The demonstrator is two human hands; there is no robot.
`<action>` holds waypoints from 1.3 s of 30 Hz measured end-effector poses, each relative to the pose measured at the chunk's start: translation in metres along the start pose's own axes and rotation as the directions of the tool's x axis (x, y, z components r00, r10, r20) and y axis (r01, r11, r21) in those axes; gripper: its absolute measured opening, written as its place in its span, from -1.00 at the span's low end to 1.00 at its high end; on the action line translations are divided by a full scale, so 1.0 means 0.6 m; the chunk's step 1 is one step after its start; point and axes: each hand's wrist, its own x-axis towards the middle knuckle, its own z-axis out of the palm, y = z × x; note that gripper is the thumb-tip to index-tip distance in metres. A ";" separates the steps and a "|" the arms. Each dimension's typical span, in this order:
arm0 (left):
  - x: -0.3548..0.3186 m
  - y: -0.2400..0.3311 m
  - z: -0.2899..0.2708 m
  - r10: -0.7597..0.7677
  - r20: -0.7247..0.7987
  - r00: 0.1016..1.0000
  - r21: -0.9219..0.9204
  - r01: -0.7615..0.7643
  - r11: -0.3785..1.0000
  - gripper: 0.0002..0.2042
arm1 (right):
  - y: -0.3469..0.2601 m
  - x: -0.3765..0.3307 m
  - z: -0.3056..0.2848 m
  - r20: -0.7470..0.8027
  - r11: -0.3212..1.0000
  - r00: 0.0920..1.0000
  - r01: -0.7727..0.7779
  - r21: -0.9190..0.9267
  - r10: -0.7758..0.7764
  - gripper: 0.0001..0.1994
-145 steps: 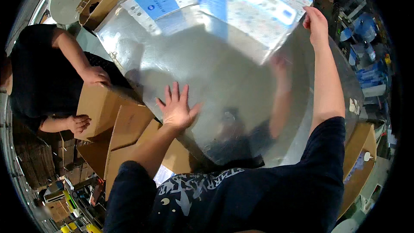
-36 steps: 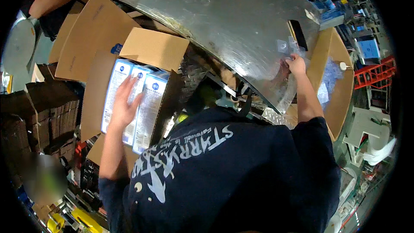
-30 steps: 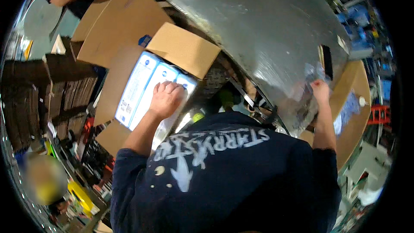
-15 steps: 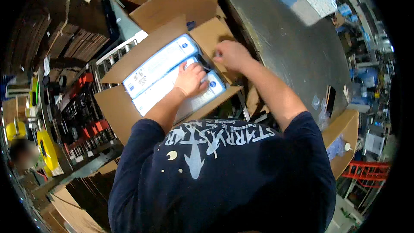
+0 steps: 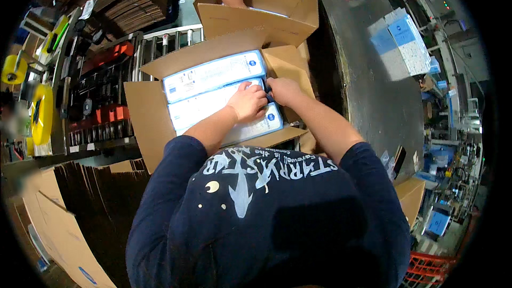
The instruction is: The person picks up boxes from a roller conveyor, places several rectangular items into them from a metal table, and then closes the box flaps.
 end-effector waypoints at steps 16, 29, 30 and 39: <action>-0.320 0.125 -0.206 -0.472 0.338 0.815 -0.536 0.578 0.615 -0.15 | 0.048 -0.067 -0.022 -0.361 0.575 0.727 0.685 0.448 -0.584 -0.61; -0.243 0.019 -0.079 -0.997 -0.034 0.074 0.046 0.996 0.072 0.01 | -0.071 0.077 -0.138 -0.193 0.823 0.802 0.562 -0.077 -0.566 -0.58; -0.296 0.004 -0.051 -0.995 -0.092 -0.047 -0.117 0.992 -0.036 -0.02 | -0.063 0.061 -0.108 -0.138 0.839 0.840 0.538 0.084 -0.525 -0.63; -0.217 -0.175 -0.143 -0.925 0.365 0.110 -0.831 0.486 -0.270 -0.53 | -0.040 0.079 0.157 -0.096 0.222 0.904 0.002 0.975 0.417 -0.37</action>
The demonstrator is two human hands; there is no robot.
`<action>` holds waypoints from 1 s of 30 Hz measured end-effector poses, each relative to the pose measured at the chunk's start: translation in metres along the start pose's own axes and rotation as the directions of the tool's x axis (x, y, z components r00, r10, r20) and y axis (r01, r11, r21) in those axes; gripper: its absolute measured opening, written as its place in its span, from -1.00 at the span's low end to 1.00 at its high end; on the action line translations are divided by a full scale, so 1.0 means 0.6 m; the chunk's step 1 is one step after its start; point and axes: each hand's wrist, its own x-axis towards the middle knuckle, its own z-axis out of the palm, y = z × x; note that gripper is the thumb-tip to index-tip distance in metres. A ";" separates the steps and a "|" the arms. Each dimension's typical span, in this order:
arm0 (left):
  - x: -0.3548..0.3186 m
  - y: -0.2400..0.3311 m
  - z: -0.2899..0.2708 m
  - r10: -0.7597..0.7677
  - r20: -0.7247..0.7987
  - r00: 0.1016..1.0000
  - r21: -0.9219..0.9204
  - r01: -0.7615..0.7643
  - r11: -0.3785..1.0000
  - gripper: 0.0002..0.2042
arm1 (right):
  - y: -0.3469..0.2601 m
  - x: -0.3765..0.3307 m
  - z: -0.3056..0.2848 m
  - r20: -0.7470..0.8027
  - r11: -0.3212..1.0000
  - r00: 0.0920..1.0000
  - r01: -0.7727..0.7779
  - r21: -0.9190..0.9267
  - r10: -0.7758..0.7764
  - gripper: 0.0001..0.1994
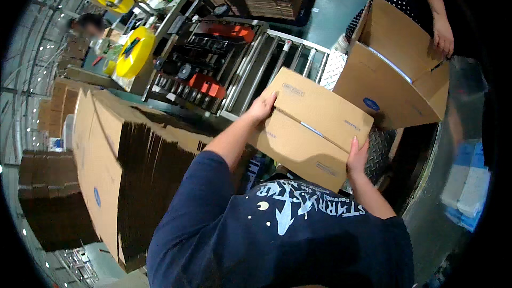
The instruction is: The person picks up boxes from a roller conveyor, places several rectangular items into them from a metal table, and then closes the box flaps.
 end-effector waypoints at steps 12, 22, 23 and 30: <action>0.231 0.039 -0.221 0.681 0.111 0.724 0.944 -0.292 0.157 -0.32 | -0.078 0.108 0.429 -0.098 0.991 0.986 0.131 -0.019 -0.132 -0.43; 0.318 0.106 -0.266 0.662 0.060 0.747 0.918 -0.302 0.257 -0.33 | -0.172 0.315 0.510 0.299 0.942 0.922 0.301 -0.147 -0.248 -0.53; 0.327 0.107 -0.263 0.664 0.073 0.744 0.913 -0.318 0.257 -0.33 | -0.192 0.305 0.516 0.296 0.955 0.930 0.267 -0.129 -0.219 -0.54; 0.356 0.128 -0.294 0.662 0.116 0.741 0.865 -0.402 0.299 -0.37 | -0.239 0.303 0.547 0.263 0.990 0.955 0.136 0.033 -0.140 -0.49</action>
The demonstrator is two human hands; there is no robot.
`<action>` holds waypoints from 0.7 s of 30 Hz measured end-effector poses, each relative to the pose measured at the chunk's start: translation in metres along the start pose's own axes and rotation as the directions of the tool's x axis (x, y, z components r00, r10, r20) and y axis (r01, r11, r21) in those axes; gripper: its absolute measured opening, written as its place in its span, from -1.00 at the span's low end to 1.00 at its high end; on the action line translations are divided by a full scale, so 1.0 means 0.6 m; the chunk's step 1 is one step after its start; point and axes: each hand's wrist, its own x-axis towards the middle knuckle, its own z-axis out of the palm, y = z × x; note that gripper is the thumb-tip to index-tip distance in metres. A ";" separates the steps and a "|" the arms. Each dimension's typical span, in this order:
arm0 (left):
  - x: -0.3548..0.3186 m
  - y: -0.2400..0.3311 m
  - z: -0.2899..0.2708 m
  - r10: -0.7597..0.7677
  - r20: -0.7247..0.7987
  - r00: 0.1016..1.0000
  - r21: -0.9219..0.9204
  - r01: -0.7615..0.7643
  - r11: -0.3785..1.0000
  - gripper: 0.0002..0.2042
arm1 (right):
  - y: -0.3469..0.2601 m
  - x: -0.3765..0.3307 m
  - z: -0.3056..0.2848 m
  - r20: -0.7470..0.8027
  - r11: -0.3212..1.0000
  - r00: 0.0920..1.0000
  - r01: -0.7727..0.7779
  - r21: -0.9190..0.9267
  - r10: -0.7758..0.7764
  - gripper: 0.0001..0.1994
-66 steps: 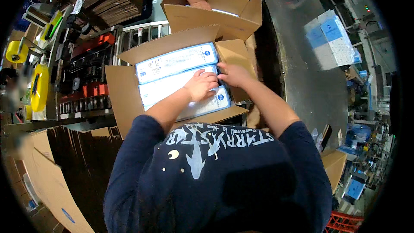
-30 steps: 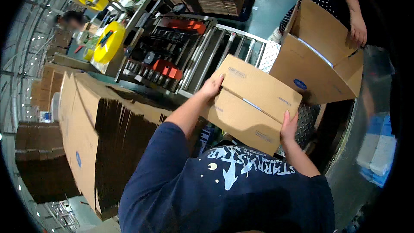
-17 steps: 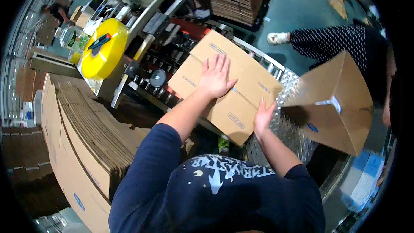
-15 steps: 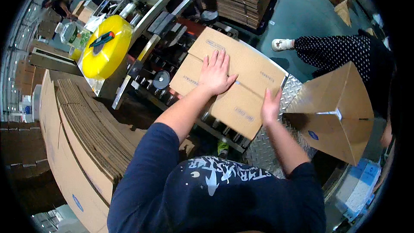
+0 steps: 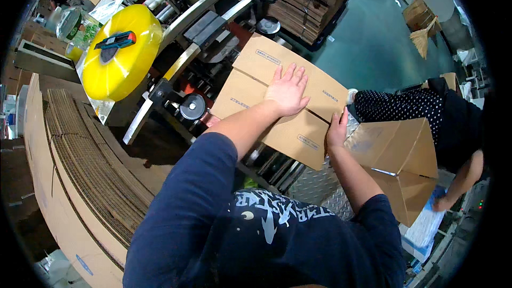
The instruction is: The person picks up boxes from a roller conveyor, places several rectangular items into them from a metal table, and then closes the box flaps.
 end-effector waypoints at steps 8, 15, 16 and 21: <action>-0.009 0.094 0.025 0.031 0.076 0.997 0.046 -0.034 0.998 -0.36 | 0.002 -0.041 -0.073 -0.002 0.987 0.989 -0.145 0.070 0.145 -0.45; -0.003 0.019 -0.001 0.230 0.068 0.971 0.011 -0.231 0.973 -0.45 | -0.002 -0.100 0.028 -0.120 0.976 0.981 -0.131 0.172 0.153 -0.34; -0.008 -0.019 -0.003 0.229 0.016 0.973 0.009 -0.230 0.973 -0.47 | -0.033 -0.113 0.077 -0.188 0.988 0.973 -0.116 0.103 0.134 -0.35; -0.014 -0.107 -0.029 0.144 -0.053 0.988 0.077 -0.140 0.987 -0.53 | -0.029 -0.107 0.175 -0.094 0.936 0.988 -0.082 0.341 0.121 -0.19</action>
